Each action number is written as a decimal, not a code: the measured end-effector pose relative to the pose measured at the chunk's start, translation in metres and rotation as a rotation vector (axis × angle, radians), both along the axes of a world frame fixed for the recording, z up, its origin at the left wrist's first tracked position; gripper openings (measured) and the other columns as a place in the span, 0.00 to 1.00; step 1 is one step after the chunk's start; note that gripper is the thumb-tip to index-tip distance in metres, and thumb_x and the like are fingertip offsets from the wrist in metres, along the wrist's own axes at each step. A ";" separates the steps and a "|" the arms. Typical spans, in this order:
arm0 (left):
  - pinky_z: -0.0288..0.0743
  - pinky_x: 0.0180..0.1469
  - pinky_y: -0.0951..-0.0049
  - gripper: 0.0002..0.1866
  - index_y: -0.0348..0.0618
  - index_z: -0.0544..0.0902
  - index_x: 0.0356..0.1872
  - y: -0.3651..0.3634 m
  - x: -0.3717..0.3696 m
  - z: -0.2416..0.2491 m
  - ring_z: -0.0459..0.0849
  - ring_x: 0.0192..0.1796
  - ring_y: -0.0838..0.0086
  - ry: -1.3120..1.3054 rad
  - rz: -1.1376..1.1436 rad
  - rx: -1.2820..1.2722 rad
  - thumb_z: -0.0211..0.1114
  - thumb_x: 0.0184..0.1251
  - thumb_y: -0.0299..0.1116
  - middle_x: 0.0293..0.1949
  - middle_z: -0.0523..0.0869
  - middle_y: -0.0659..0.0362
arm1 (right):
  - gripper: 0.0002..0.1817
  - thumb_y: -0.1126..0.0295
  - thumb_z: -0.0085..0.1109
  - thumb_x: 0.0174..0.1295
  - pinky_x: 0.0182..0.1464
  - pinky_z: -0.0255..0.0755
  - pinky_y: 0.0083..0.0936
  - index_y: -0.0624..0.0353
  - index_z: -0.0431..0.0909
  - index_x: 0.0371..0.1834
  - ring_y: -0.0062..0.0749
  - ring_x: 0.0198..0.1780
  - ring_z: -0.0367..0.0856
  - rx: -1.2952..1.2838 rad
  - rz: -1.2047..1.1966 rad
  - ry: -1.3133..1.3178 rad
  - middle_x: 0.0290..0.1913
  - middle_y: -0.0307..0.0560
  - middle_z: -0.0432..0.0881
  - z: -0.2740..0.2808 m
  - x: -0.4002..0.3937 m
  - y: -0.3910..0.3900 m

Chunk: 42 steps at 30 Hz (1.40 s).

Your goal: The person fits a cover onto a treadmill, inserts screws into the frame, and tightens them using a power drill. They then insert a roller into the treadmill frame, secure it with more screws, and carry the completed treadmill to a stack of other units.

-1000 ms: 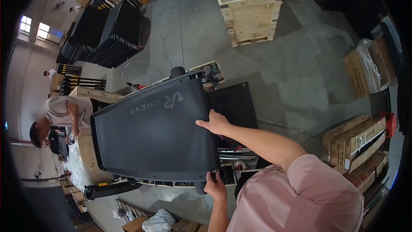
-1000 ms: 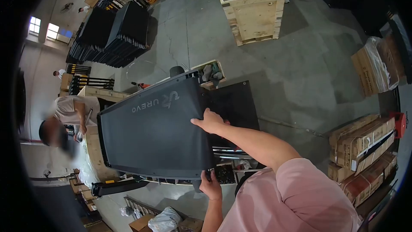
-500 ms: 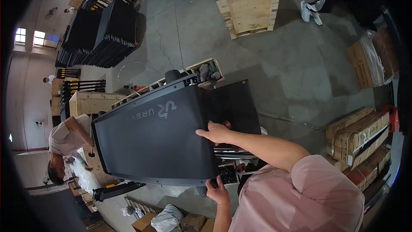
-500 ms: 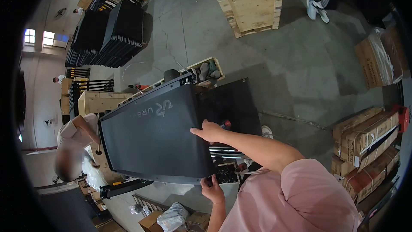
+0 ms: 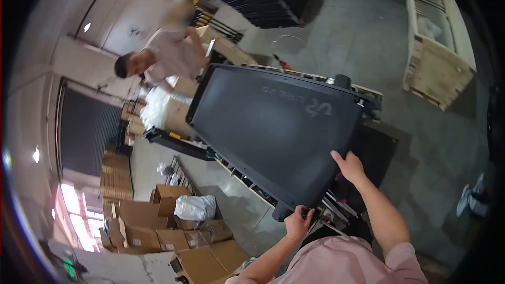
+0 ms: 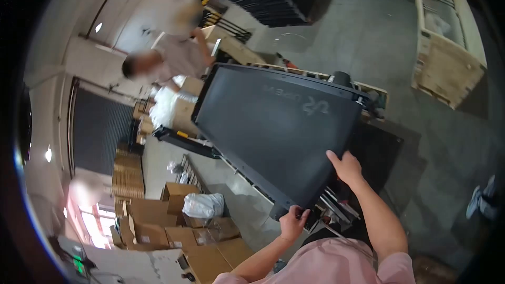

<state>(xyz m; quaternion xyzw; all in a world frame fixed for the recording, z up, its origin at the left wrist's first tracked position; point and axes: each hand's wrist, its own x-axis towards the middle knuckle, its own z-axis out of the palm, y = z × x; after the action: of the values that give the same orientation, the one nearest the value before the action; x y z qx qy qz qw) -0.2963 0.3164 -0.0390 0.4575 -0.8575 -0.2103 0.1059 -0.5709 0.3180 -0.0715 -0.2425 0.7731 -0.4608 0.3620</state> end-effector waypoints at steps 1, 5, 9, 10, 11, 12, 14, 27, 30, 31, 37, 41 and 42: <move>0.77 0.28 0.63 0.16 0.44 0.79 0.36 -0.002 0.002 0.001 0.86 0.26 0.60 0.006 0.007 0.006 0.69 0.65 0.46 0.24 0.86 0.55 | 0.34 0.41 0.54 0.66 0.43 0.79 0.39 0.66 0.76 0.54 0.48 0.41 0.86 -0.148 -0.056 0.053 0.45 0.59 0.85 -0.010 0.005 0.001; 0.76 0.27 0.61 0.15 0.45 0.79 0.37 -0.005 0.004 -0.002 0.86 0.26 0.58 0.019 -0.020 0.004 0.65 0.67 0.47 0.23 0.85 0.54 | 0.29 0.43 0.52 0.69 0.34 0.79 0.30 0.60 0.75 0.53 0.37 0.32 0.84 -0.354 -0.102 -0.294 0.41 0.50 0.84 -0.048 0.014 0.013; 0.74 0.25 0.61 0.13 0.44 0.78 0.41 -0.007 0.011 0.005 0.85 0.24 0.60 0.109 0.025 0.158 0.60 0.73 0.44 0.23 0.83 0.51 | 0.21 0.47 0.53 0.71 0.28 0.76 0.23 0.56 0.74 0.47 0.28 0.28 0.80 -0.096 -0.277 -0.657 0.37 0.44 0.80 -0.086 0.026 0.056; 0.74 0.25 0.61 0.13 0.44 0.78 0.41 -0.004 0.012 0.013 0.85 0.24 0.60 0.124 0.032 0.161 0.60 0.73 0.44 0.23 0.83 0.51 | 0.22 0.49 0.57 0.68 0.32 0.78 0.28 0.59 0.75 0.48 0.33 0.31 0.82 -0.003 -0.244 -0.567 0.38 0.47 0.82 -0.115 0.035 0.070; 0.75 0.27 0.64 0.12 0.43 0.78 0.43 -0.002 0.012 0.024 0.85 0.26 0.65 0.271 0.140 0.383 0.58 0.74 0.42 0.26 0.83 0.52 | 0.24 0.50 0.61 0.65 0.37 0.80 0.34 0.62 0.76 0.48 0.39 0.34 0.84 0.090 -0.216 -0.481 0.39 0.50 0.84 -0.143 0.044 0.083; 0.75 0.29 0.66 0.11 0.42 0.77 0.44 -0.002 0.016 0.030 0.84 0.27 0.69 0.414 0.245 0.605 0.55 0.76 0.40 0.28 0.84 0.53 | 0.24 0.50 0.61 0.65 0.37 0.80 0.34 0.62 0.76 0.48 0.39 0.34 0.84 0.094 -0.217 -0.474 0.39 0.50 0.84 -0.168 0.054 0.096; 0.74 0.37 0.68 0.11 0.41 0.78 0.44 0.006 0.042 0.007 0.81 0.33 0.73 0.496 0.271 0.827 0.55 0.77 0.38 0.32 0.83 0.55 | 0.28 0.51 0.65 0.60 0.48 0.78 0.40 0.65 0.76 0.51 0.53 0.46 0.84 0.303 -0.031 0.152 0.46 0.56 0.85 -0.213 0.069 0.109; 0.77 0.57 0.70 0.17 0.33 0.78 0.52 0.047 0.207 -0.009 0.85 0.51 0.70 0.564 0.657 1.200 0.50 0.81 0.39 0.45 0.86 0.52 | 0.31 0.50 0.62 0.57 0.57 0.74 0.40 0.63 0.76 0.56 0.53 0.55 0.80 0.007 -0.228 -0.503 0.54 0.55 0.81 -0.164 0.116 0.032; 0.79 0.55 0.66 0.16 0.33 0.78 0.49 0.040 0.208 0.004 0.85 0.49 0.67 0.644 0.730 1.213 0.50 0.81 0.38 0.45 0.85 0.50 | 0.25 0.58 0.62 0.59 0.51 0.76 0.35 0.62 0.76 0.56 0.47 0.49 0.81 0.287 -0.526 -0.593 0.49 0.49 0.82 -0.180 0.103 0.051; 0.79 0.55 0.66 0.16 0.33 0.78 0.49 0.036 0.210 -0.001 0.85 0.49 0.67 0.640 0.670 1.250 0.50 0.81 0.38 0.45 0.85 0.50 | 0.23 0.63 0.63 0.58 0.49 0.75 0.33 0.62 0.76 0.54 0.43 0.46 0.81 0.140 -0.456 -0.450 0.46 0.48 0.82 -0.208 0.102 0.074; 0.79 0.56 0.58 0.11 0.33 0.76 0.46 0.012 0.193 -0.024 0.85 0.49 0.58 0.932 0.561 1.627 0.51 0.78 0.32 0.43 0.85 0.48 | 0.21 0.71 0.67 0.52 0.45 0.74 0.32 0.64 0.75 0.50 0.31 0.38 0.78 0.011 -0.545 -0.078 0.39 0.43 0.81 -0.062 0.110 0.182; 0.78 0.57 0.55 0.10 0.36 0.77 0.48 -0.016 0.136 -0.005 0.84 0.54 0.55 0.917 0.147 1.764 0.53 0.70 0.27 0.47 0.85 0.47 | 0.20 0.65 0.70 0.55 0.43 0.75 0.28 0.63 0.77 0.47 0.26 0.39 0.79 -0.047 -0.626 0.253 0.39 0.43 0.83 0.061 0.149 0.241; 0.78 0.57 0.56 0.11 0.36 0.77 0.48 -0.020 0.118 0.018 0.84 0.54 0.56 0.893 0.084 1.701 0.54 0.71 0.29 0.48 0.85 0.47 | 0.21 0.64 0.71 0.56 0.44 0.76 0.27 0.62 0.78 0.48 0.25 0.40 0.80 -0.139 -0.651 0.201 0.41 0.44 0.84 0.074 0.159 0.253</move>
<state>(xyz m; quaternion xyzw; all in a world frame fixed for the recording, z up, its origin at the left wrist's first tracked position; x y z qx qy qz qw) -0.1787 0.2966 -0.0210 0.2895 -0.2816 -0.9127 0.0629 -0.4121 0.5711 0.0027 -0.0512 0.8084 -0.5776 0.1008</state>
